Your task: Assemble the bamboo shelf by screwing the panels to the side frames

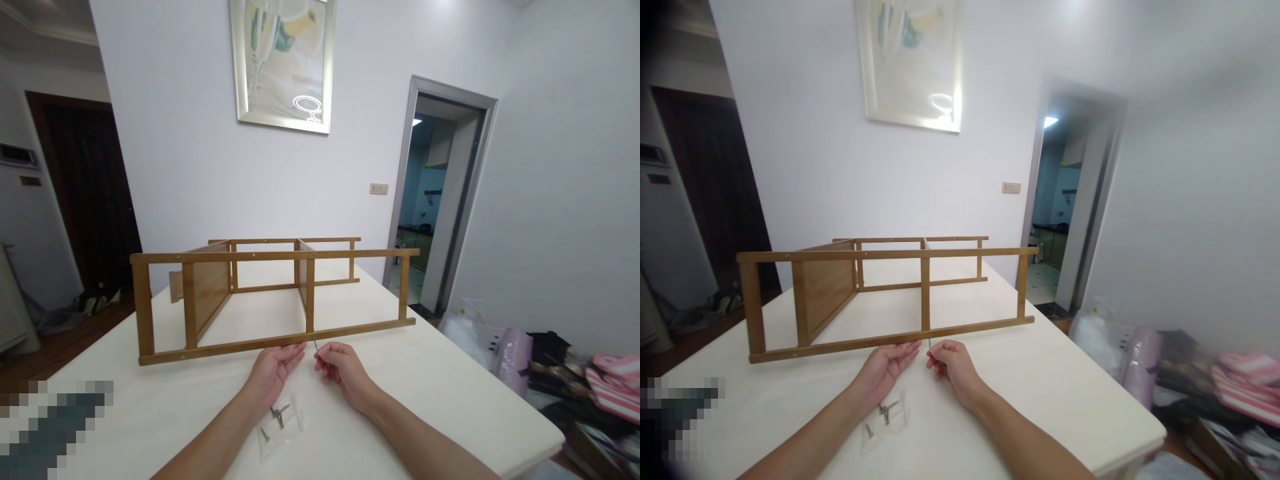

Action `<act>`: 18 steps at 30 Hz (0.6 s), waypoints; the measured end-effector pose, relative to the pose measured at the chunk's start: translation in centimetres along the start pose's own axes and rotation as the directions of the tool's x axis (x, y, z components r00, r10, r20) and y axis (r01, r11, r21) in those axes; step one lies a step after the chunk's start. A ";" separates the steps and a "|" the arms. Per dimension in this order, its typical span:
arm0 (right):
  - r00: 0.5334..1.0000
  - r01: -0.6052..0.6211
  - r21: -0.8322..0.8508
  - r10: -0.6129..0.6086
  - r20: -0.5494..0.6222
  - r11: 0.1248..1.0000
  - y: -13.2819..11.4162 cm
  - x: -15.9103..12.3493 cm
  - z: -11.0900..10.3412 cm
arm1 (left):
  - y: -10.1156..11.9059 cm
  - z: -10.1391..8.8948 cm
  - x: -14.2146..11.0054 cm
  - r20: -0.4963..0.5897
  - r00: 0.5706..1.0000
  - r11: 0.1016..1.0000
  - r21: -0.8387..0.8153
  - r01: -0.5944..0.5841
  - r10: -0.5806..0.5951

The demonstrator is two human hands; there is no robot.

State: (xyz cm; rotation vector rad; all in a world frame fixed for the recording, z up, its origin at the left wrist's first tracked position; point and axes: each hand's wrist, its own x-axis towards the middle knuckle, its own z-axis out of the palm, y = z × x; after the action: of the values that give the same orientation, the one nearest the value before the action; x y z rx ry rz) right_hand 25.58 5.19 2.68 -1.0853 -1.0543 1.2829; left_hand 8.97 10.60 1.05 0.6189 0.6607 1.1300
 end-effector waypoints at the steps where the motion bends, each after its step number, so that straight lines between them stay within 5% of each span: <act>1: 0.999 0.026 -0.039 -0.027 -0.026 0.999 0.0 0.0 0.0 | 0.0 0.0 0.0 0.002 1.000 1.000 -0.001 0.001 -0.001; 5: 0.951 0.222 -0.324 -0.277 -0.134 0.920 0.4 -0.1 -0.1 | 0.0 -0.1 0.1 0.007 1.000 1.000 -0.009 0.004 -0.004; 11: 0.714 0.431 -0.759 -0.699 -0.043 0.488 1.1 -0.6 -0.3 | 0.1 -0.1 0.1 0.011 1.000 1.000 -0.010 0.014 -0.014; 14: 0.638 0.488 -0.817 -0.765 0.093 0.308 1.4 -0.8 -0.4 | 0.1 -0.1 0.1 0.009 1.000 1.000 -0.006 0.012 -0.012; 18: 0.598 0.498 -0.845 -0.784 0.169 0.197 1.4 -0.9 -0.3 | 0.1 -0.1 0.1 0.003 1.000 1.000 -0.013 0.013 -0.013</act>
State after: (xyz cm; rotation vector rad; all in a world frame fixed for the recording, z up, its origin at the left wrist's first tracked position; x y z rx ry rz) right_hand 25.61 4.29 1.28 -1.2119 -1.7059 -0.2418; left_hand 8.88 10.70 1.06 0.6047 0.6535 1.1205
